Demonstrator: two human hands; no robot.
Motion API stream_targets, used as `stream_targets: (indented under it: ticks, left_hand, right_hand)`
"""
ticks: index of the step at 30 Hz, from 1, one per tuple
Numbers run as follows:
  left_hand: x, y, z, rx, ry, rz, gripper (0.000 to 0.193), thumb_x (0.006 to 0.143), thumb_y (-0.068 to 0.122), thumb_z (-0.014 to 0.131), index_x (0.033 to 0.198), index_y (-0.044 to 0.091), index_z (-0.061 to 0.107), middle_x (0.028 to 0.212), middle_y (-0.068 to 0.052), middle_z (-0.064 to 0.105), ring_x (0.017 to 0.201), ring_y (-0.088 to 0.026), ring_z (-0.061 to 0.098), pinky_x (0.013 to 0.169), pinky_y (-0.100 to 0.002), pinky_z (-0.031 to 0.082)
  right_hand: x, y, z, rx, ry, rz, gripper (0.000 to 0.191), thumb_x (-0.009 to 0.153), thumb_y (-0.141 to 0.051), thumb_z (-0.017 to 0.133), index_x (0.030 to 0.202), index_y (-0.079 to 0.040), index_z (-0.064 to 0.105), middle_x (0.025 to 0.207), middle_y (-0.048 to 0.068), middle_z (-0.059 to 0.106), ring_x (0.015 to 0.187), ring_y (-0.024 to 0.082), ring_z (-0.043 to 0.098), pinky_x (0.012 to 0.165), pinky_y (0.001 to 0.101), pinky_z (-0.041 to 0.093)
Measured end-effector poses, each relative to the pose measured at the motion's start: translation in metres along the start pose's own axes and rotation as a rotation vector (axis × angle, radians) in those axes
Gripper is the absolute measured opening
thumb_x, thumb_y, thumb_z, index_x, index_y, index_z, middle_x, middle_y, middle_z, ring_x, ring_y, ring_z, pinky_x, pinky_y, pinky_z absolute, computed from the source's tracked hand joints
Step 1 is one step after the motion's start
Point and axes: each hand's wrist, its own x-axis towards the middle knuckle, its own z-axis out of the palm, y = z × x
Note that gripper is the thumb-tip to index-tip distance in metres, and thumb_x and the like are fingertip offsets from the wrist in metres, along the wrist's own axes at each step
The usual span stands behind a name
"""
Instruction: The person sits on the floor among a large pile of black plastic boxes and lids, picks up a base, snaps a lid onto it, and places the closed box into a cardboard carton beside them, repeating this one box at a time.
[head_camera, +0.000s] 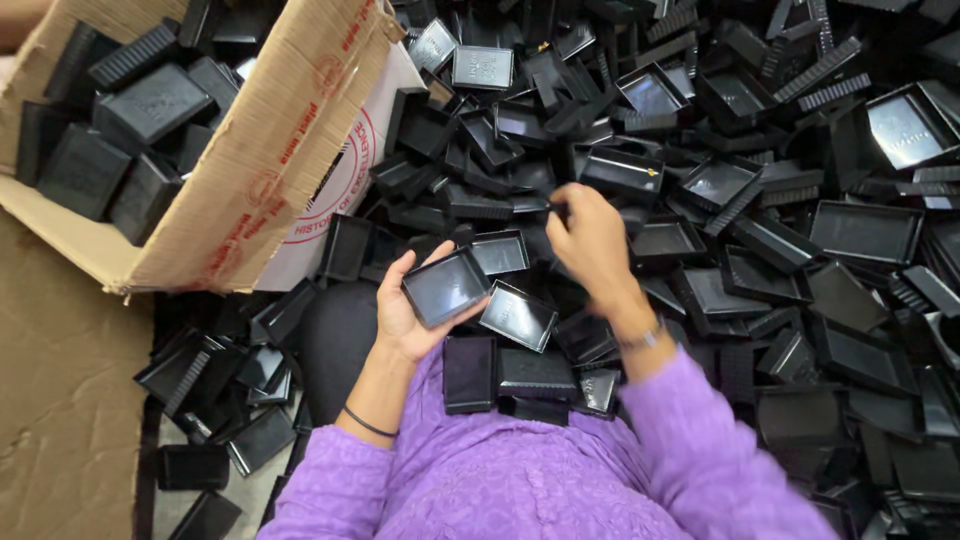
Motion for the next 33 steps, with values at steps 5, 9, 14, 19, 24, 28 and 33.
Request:
stream_targets:
  ticks: [5,9,14,19,24,28,33]
  left_hand:
    - [0.030,-0.025,-0.013,-0.066,-0.099,0.065,0.054,0.083,0.019,0.058,0.132,-0.005,0.060,0.132,-0.019,0.067,0.124,-0.036,0.062,0.117,-0.051,0.042]
    - [0.039,-0.044,-0.013,-0.047,-0.254,-0.067,0.057,0.073,0.013,0.059,0.128,-0.003,0.062,0.128,-0.017,0.067,0.122,-0.035,0.062,0.115,-0.051,0.043]
    - [0.016,-0.049,-0.007,-0.008,-0.153,-0.099,0.060,0.071,0.011,0.060,0.130,-0.001,0.061,0.128,-0.016,0.066,0.122,-0.035,0.060,0.113,-0.051,0.043]
    - [0.007,-0.040,0.008,0.138,-0.200,0.080,0.069,0.073,0.012,0.062,0.141,0.014,0.055,0.130,-0.008,0.066,0.123,-0.027,0.061,0.113,-0.045,0.046]
    - [0.021,-0.042,0.025,0.201,0.057,0.278,0.072,0.096,0.069,0.040,0.142,0.014,0.051,0.119,-0.009,0.066,0.108,-0.024,0.065,0.097,-0.042,0.055]
    - [0.022,-0.057,0.030,0.464,0.071,0.432,0.069,0.106,0.061,0.029,0.150,0.011,0.048,0.122,-0.008,0.064,0.109,-0.018,0.063,0.098,-0.035,0.054]
    - [0.014,-0.072,0.029,0.350,-0.025,0.396,0.063,0.107,0.056,0.033,0.150,0.012,0.043,0.122,-0.008,0.062,0.108,-0.018,0.063,0.096,-0.035,0.054]
  right_hand:
    - [-0.061,-0.060,-0.024,1.212,0.020,0.548,0.030,0.087,-0.007,0.068,0.114,-0.012,0.056,0.095,-0.001,0.067,0.083,0.008,0.067,0.067,0.0284,0.057]
    - [-0.080,-0.079,-0.025,0.376,-0.050,0.286,0.030,0.098,-0.012,0.069,0.126,-0.002,0.067,0.111,0.013,0.070,0.091,0.024,0.066,0.081,0.0348,0.055]
    - [-0.079,-0.080,-0.034,0.289,-0.125,-0.097,0.065,0.077,-0.029,0.088,0.120,0.007,0.056,0.129,0.025,0.059,0.111,0.038,0.065,0.094,0.0403,0.052]
    - [-0.083,-0.086,-0.030,0.367,-0.124,-0.041,0.056,0.080,-0.025,0.088,0.123,0.002,0.064,0.124,0.018,0.067,0.114,0.030,0.068,0.099,0.0352,0.053]
    - [-0.095,-0.096,-0.016,0.602,-0.104,0.251,0.057,0.080,-0.019,0.086,0.130,0.001,0.065,0.116,0.009,0.069,0.103,0.015,0.066,0.093,0.0292,0.053]
    - [-0.098,-0.097,-0.013,0.727,-0.099,0.257,0.055,0.082,-0.016,0.086,0.130,0.001,0.065,0.119,0.008,0.065,0.108,0.012,0.066,0.095,0.0271,0.054]
    - [-0.097,-0.094,-0.012,0.609,-0.065,0.209,0.055,0.079,-0.017,0.087,0.128,0.000,0.067,0.125,0.012,0.067,0.113,0.019,0.067,0.097,0.0312,0.054]
